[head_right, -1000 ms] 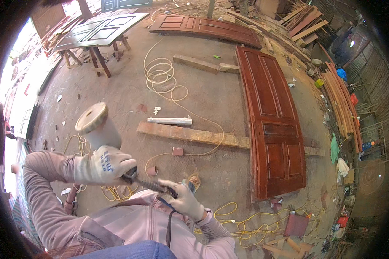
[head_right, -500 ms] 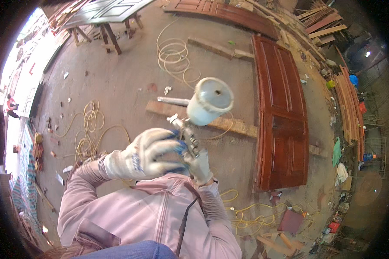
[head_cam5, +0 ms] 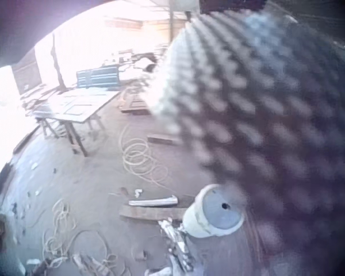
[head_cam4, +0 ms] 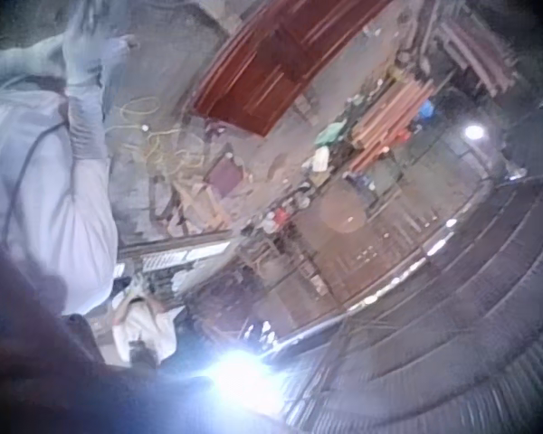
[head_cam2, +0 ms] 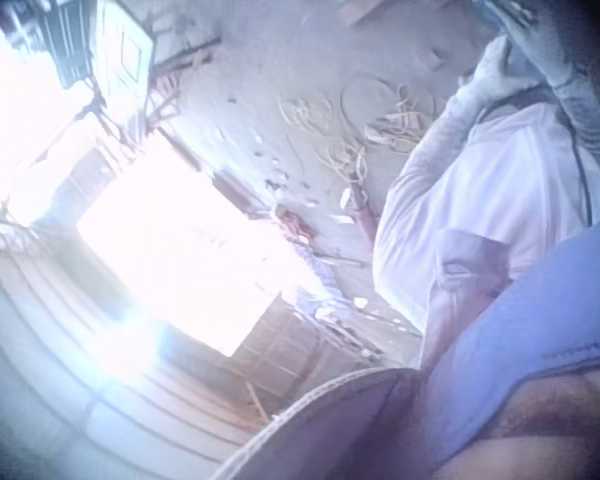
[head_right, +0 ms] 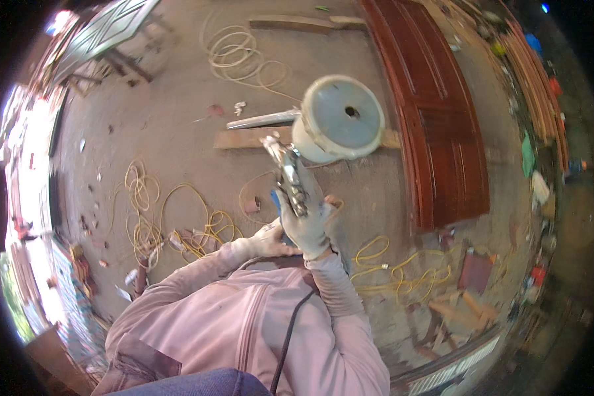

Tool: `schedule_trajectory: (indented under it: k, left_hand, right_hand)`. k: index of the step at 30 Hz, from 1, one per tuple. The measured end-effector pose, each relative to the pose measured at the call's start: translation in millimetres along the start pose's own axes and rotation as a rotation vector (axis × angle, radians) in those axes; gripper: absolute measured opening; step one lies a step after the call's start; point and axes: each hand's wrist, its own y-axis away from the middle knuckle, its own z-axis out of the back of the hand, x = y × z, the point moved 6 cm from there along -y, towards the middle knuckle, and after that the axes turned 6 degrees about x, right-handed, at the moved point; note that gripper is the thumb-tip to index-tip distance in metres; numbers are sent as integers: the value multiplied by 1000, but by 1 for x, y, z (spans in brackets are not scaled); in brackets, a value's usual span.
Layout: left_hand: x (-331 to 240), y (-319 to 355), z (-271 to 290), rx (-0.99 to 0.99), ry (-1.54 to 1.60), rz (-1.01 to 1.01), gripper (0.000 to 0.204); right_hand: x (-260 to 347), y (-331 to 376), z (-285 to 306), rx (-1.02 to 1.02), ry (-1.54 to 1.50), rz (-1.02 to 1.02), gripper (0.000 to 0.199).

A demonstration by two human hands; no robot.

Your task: The person uses a spray gun to apply a reddish-brown finish to a large wooden door panel. They move the spray gun in steady horizontal and vertical passes across the surface, then refill the spray gun's cup with finish from a container before continuing to spray the door.

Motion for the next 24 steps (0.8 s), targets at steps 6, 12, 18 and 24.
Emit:
schedule_trajectory:
  k: [6, 12, 18, 24]
  left_hand:
    - [127, -102, -67, 388, -37, 334, 40]
    - [244, -14, 130, -234, -106, 742, 32]
    - [205, -5, 288, -1213, -69, 419, 21]
    - [44, -293, 183, -786, 220, 186, 22]
  right_hand:
    - [-9, -58, 50, -14, -443, -94, 60]
    - [-31, -96, 218, -121, -452, 46, 72]
    - [-82, -84, 381, -585, -44, -163, 61]
    - [-133, -103, 423, -706, 131, -165, 56]
